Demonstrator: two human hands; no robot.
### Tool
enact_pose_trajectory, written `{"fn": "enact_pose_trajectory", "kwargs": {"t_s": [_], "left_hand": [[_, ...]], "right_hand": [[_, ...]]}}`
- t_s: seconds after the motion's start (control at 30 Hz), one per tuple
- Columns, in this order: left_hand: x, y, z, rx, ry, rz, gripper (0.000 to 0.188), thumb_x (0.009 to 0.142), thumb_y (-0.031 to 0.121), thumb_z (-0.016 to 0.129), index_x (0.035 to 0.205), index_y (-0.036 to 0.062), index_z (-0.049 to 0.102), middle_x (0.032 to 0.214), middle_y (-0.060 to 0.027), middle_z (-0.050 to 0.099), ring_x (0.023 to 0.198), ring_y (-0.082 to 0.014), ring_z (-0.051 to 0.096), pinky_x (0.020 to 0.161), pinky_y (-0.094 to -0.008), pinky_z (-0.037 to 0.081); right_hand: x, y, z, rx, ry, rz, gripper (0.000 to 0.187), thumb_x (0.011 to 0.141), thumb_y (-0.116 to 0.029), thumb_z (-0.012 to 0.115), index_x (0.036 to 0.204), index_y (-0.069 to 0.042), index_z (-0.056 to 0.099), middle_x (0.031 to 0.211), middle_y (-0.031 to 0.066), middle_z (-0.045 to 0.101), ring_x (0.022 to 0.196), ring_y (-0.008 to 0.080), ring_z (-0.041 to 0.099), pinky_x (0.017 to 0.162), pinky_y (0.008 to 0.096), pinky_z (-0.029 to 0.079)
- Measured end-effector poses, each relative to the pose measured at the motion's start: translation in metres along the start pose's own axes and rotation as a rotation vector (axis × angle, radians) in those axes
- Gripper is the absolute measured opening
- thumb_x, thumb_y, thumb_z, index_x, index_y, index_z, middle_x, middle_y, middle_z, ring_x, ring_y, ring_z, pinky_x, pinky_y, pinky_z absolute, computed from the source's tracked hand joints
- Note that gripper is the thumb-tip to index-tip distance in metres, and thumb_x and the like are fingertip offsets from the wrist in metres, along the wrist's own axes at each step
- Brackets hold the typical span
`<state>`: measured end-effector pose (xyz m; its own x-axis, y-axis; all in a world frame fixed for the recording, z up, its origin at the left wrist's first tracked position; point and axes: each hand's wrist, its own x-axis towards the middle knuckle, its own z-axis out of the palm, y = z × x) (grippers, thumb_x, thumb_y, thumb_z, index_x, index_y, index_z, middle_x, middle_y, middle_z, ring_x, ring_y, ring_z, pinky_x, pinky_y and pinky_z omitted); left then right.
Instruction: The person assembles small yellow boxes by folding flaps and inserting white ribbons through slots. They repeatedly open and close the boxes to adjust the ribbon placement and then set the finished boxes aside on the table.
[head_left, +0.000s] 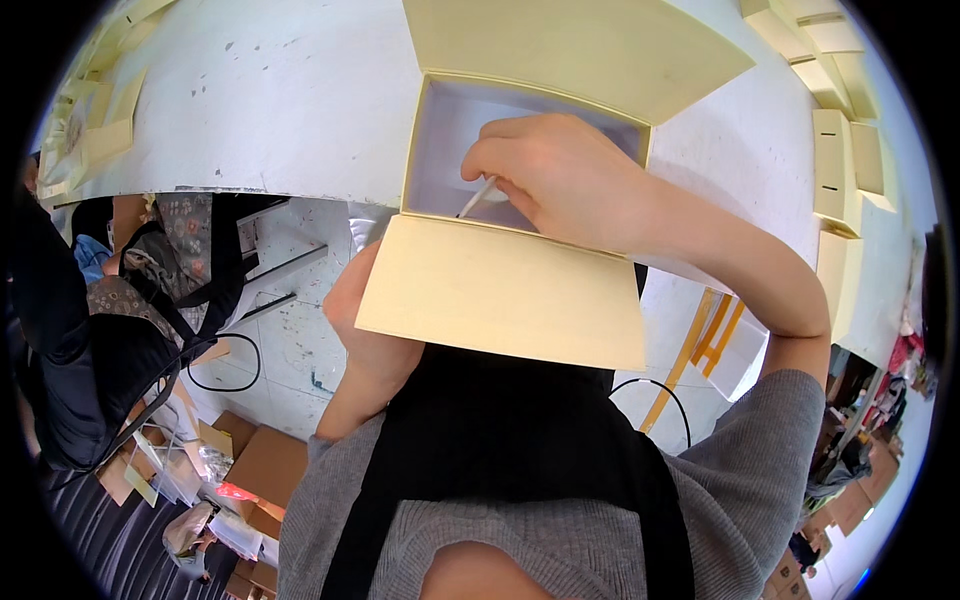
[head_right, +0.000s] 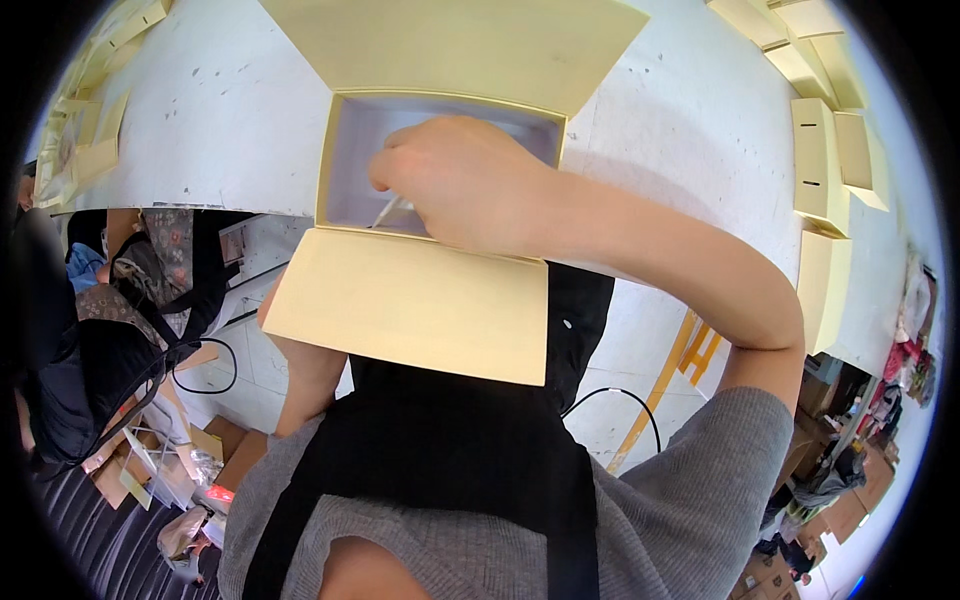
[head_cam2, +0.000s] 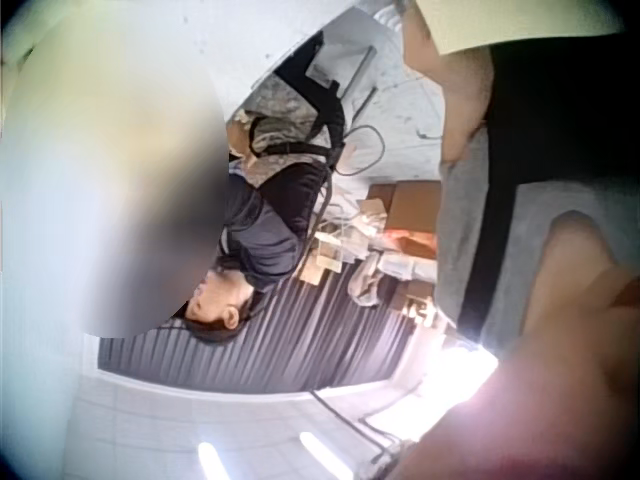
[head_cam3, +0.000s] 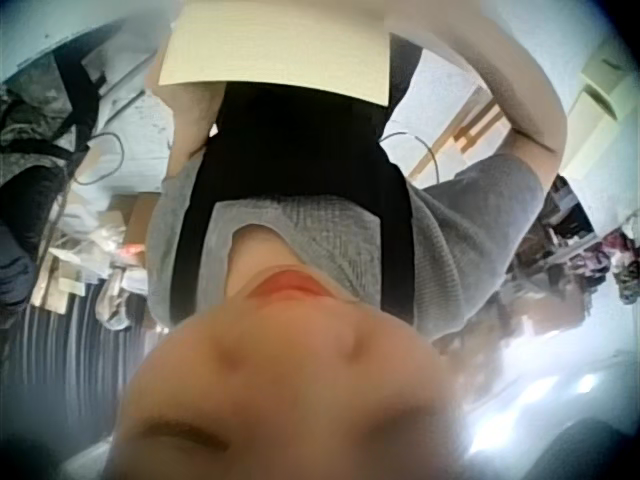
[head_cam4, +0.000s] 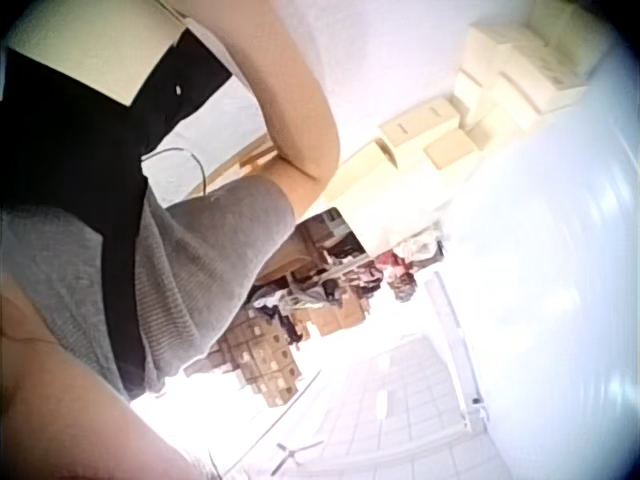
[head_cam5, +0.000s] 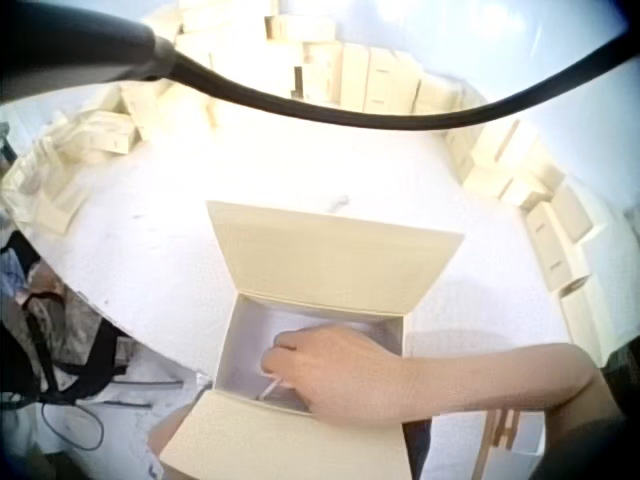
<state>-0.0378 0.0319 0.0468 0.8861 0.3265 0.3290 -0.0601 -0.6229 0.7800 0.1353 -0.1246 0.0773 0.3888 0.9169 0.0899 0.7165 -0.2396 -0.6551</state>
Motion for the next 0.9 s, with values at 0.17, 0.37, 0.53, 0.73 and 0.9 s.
{"fn": "enact_pose_trajectory", "kwargs": {"t_s": [0.17,0.37,0.53,0.73,0.9], "left_hand": [[-0.004,-0.003,0.008,-0.36,0.064,-0.119,0.021,0.084,0.006,0.069,0.102,-0.0068,0.066,0.092,-0.0128,0.07,0.079,-0.0197,0.069,0.069,-0.0285,0.054],[-0.005,-0.016,0.018,-0.29,-0.257,-0.02,0.04,0.089,0.018,0.067,0.122,-0.0011,0.057,0.114,-0.0115,0.064,0.1,-0.0228,0.065,0.082,-0.035,0.053],[-0.019,-0.028,0.005,-0.208,-0.197,0.111,0.04,0.091,0.021,0.064,0.125,0.0009,0.055,0.118,-0.0111,0.062,0.104,-0.0229,0.063,0.085,-0.036,0.053],[-0.039,-0.031,0.009,-0.633,-0.263,-0.321,0.038,0.095,0.025,0.06,0.125,0.0033,0.054,0.121,-0.0106,0.06,0.106,-0.0229,0.061,0.089,-0.0365,0.052],[-0.022,-0.032,0.02,-0.399,-0.173,0.015,0.042,0.083,0.012,0.072,0.119,-0.002,0.056,0.117,-0.016,0.062,0.105,-0.0296,0.062,0.088,-0.0386,0.05]], "right_hand": [[-0.004,-0.017,-0.002,-0.292,0.259,-0.201,0.014,0.065,-0.002,0.065,0.076,0.0,0.057,0.086,0.0109,0.059,0.083,0.0315,0.061,0.067,0.0398,0.051],[-0.002,-0.011,-0.004,-0.123,0.163,-0.017,0.034,0.065,-0.001,0.067,0.098,0.0,0.055,0.092,0.013,0.059,0.088,0.032,0.06,0.071,0.0397,0.05],[-0.001,-0.01,-0.018,0.18,-0.025,0.041,0.035,0.074,-0.005,0.067,0.107,-0.002,0.056,0.097,0.0164,0.059,0.093,0.0357,0.058,0.076,0.0426,0.048],[-0.061,-0.062,-0.084,0.146,-0.112,-0.059,0.07,0.077,-0.056,0.065,0.115,0.004,0.061,0.114,0.0202,0.061,0.1,0.0361,0.061,0.084,0.0421,0.051],[-0.076,-0.096,-0.025,-0.479,0.062,-0.033,0.05,0.071,-0.02,0.067,0.114,0.005,0.06,0.106,0.0201,0.061,0.086,0.0291,0.063,0.062,0.0324,0.054]]}}
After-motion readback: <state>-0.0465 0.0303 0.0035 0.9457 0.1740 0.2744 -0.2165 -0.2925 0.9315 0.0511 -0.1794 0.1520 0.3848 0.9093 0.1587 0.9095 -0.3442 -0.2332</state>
